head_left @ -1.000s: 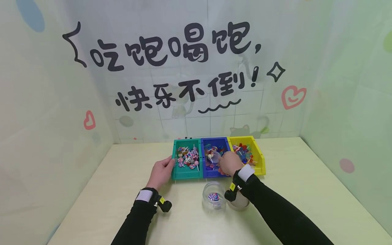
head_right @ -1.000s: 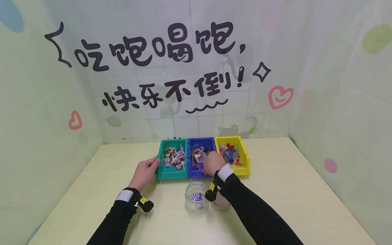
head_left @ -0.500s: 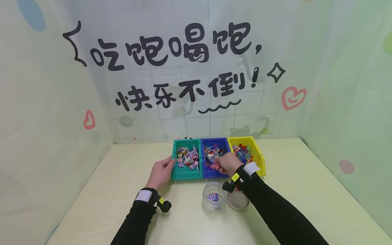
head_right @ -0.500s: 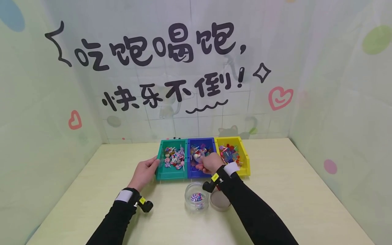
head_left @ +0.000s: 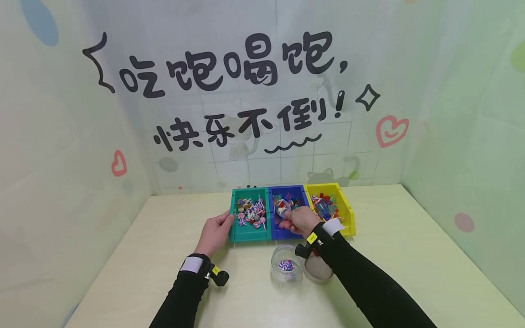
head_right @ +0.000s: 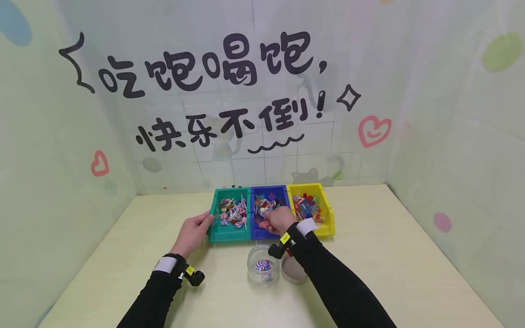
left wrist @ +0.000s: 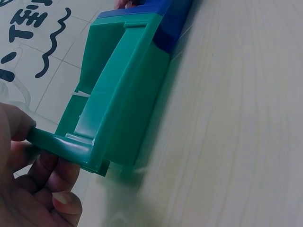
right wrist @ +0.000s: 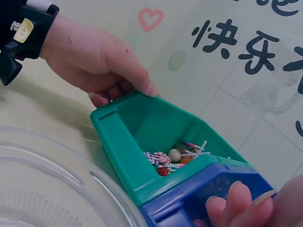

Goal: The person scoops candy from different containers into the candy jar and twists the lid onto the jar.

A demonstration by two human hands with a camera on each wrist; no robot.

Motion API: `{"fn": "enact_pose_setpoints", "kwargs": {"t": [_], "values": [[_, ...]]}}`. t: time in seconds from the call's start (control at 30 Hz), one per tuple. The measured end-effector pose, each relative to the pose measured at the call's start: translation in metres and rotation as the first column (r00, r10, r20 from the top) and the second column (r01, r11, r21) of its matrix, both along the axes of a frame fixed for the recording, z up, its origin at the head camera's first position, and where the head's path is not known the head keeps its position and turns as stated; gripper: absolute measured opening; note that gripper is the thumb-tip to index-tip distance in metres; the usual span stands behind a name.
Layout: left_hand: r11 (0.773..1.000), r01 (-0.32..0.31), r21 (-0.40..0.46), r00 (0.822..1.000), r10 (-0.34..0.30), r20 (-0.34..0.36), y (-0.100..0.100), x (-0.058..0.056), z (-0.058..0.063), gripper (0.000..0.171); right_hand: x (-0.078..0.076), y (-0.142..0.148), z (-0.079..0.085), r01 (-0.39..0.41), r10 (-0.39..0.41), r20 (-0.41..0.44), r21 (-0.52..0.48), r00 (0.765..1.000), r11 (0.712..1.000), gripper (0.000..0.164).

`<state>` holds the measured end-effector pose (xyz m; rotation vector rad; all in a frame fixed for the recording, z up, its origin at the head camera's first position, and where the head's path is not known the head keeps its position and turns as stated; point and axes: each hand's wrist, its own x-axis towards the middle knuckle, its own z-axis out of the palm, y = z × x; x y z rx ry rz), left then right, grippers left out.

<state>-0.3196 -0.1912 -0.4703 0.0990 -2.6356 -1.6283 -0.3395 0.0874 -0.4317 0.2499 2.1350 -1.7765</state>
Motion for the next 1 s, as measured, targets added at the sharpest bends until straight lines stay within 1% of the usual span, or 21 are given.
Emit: {"fn": "enact_pose_setpoints", "kwargs": {"t": [0.17, 0.37, 0.5, 0.77, 1.0], "values": [[1.0, 0.012, 0.003, 1.0, -0.012, 0.003, -0.001, 0.002, -0.002, 0.053, 0.004, 0.001, -0.007, 0.014, -0.014, 0.005, -0.015, 1.0, 1.0, 0.034], [1.0, 0.005, -0.002, 1.0, -0.005, 0.01, -0.001, 0.001, 0.001, 0.053, 0.018, 0.007, 0.0, 0.007, -0.008, -0.012, -0.093, 1.0, 0.996, 0.035], [1.0, -0.002, -0.001, 1.0, 0.002, 0.015, -0.001, -0.001, 0.0, 0.053, 0.022, 0.01, 0.001, 0.015, -0.018, -0.02, -0.139, 1.0, 0.99, 0.034], [1.0, -0.01, -0.003, 1.0, 0.01, 0.013, 0.0, 0.0, -0.001, 0.053, 0.032, 0.02, -0.001, 0.037, -0.042, -0.031, -0.151, 0.999, 0.988, 0.037], [1.0, -0.016, -0.003, 1.0, 0.016, 0.011, 0.001, 0.0, 0.0, 0.052, 0.04, 0.03, 0.002, 0.034, -0.045, -0.069, -0.146, 0.997, 0.989, 0.037]]}}
